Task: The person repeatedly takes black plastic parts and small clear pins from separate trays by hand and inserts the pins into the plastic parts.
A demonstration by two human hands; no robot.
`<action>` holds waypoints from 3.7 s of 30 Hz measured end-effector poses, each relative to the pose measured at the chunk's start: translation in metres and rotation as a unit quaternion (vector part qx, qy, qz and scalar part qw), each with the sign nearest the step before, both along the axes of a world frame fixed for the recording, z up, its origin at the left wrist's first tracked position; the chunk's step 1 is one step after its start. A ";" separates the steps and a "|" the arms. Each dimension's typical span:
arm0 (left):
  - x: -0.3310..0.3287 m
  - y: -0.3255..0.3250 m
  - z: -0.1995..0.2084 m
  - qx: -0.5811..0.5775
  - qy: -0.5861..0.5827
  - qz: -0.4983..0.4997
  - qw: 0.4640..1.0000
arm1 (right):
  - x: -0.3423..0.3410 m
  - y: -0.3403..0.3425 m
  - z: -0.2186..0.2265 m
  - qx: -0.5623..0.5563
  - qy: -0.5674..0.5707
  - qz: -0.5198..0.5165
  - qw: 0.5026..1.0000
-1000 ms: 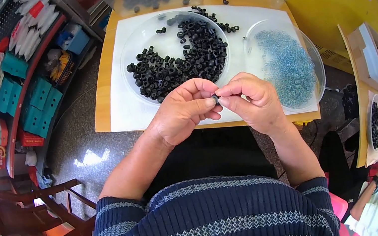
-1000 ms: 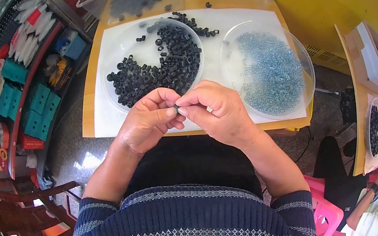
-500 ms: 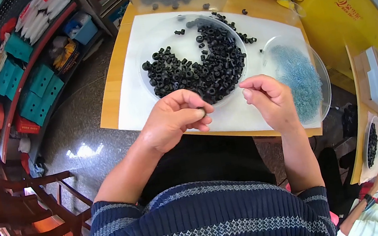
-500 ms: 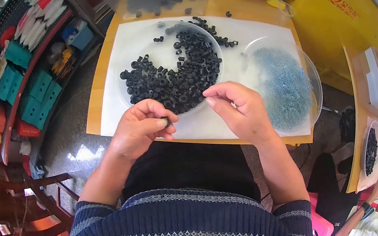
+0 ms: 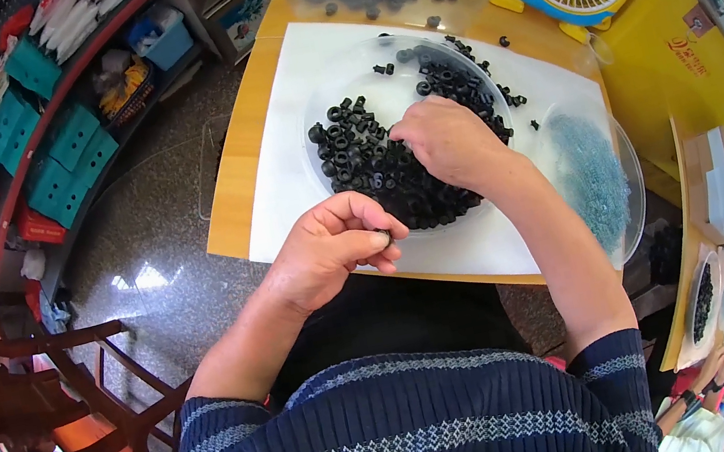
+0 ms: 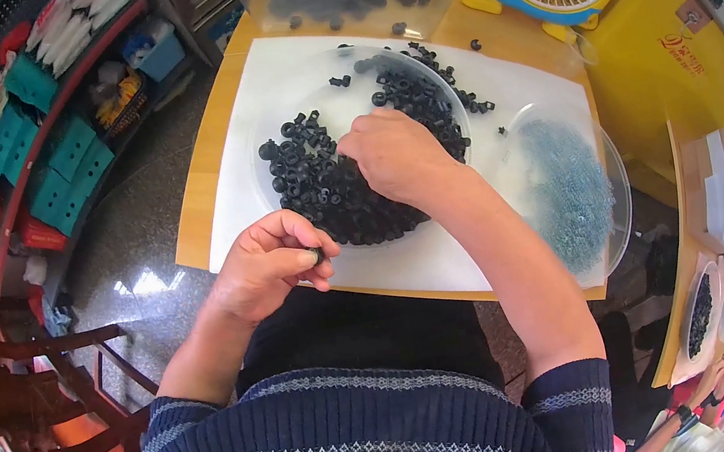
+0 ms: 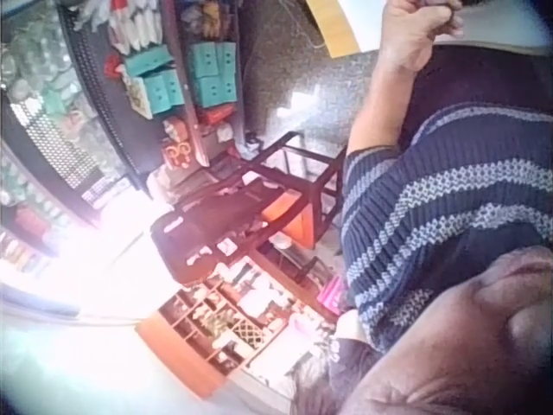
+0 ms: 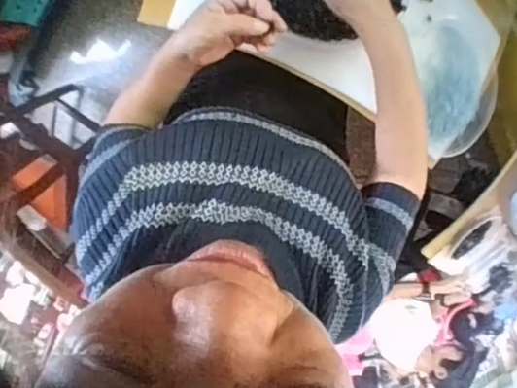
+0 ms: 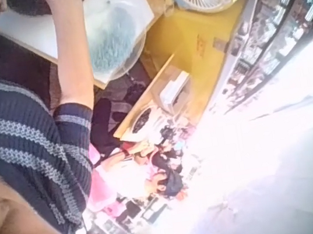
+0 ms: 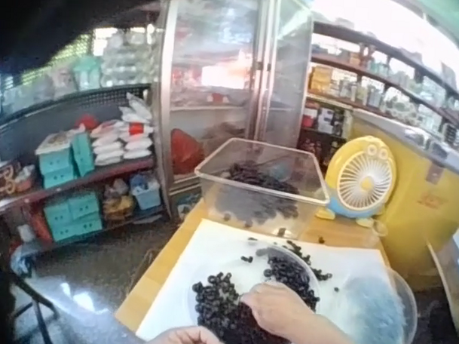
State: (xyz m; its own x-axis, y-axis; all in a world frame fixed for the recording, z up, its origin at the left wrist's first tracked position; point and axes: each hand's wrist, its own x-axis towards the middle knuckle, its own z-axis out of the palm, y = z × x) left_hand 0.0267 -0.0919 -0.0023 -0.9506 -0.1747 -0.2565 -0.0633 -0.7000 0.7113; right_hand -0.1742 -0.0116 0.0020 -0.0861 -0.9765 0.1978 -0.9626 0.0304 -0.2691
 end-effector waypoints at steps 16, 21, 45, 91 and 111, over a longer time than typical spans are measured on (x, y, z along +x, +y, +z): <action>-0.007 0.011 0.012 0.015 -0.023 -0.014 1.000 | 0.015 0.047 0.033 -0.035 -0.353 -0.141 0.924; -0.017 0.033 0.010 0.034 0.006 -0.043 0.998 | 0.040 0.101 0.029 -0.040 -0.676 -0.100 0.729; -0.028 0.078 0.003 0.040 -0.057 -0.126 0.990 | 0.050 0.154 0.001 -0.017 -0.763 -0.040 0.644; -0.032 0.098 -0.003 0.113 -0.132 -0.072 0.982 | 0.068 0.153 -0.017 -0.228 -0.142 -0.124 0.955; -0.037 0.102 -0.012 0.046 -0.109 -0.051 0.992 | 0.072 0.152 -0.022 -0.202 -0.122 -0.130 0.963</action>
State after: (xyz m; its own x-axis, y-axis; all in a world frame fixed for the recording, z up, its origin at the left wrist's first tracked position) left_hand -0.0099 0.0100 -0.0147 -0.8820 -0.0471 -0.4689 -0.2828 -0.7432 0.6064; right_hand -0.1024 0.1403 -0.0197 -0.4100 -0.7625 0.5005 -0.8430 0.1074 -0.5271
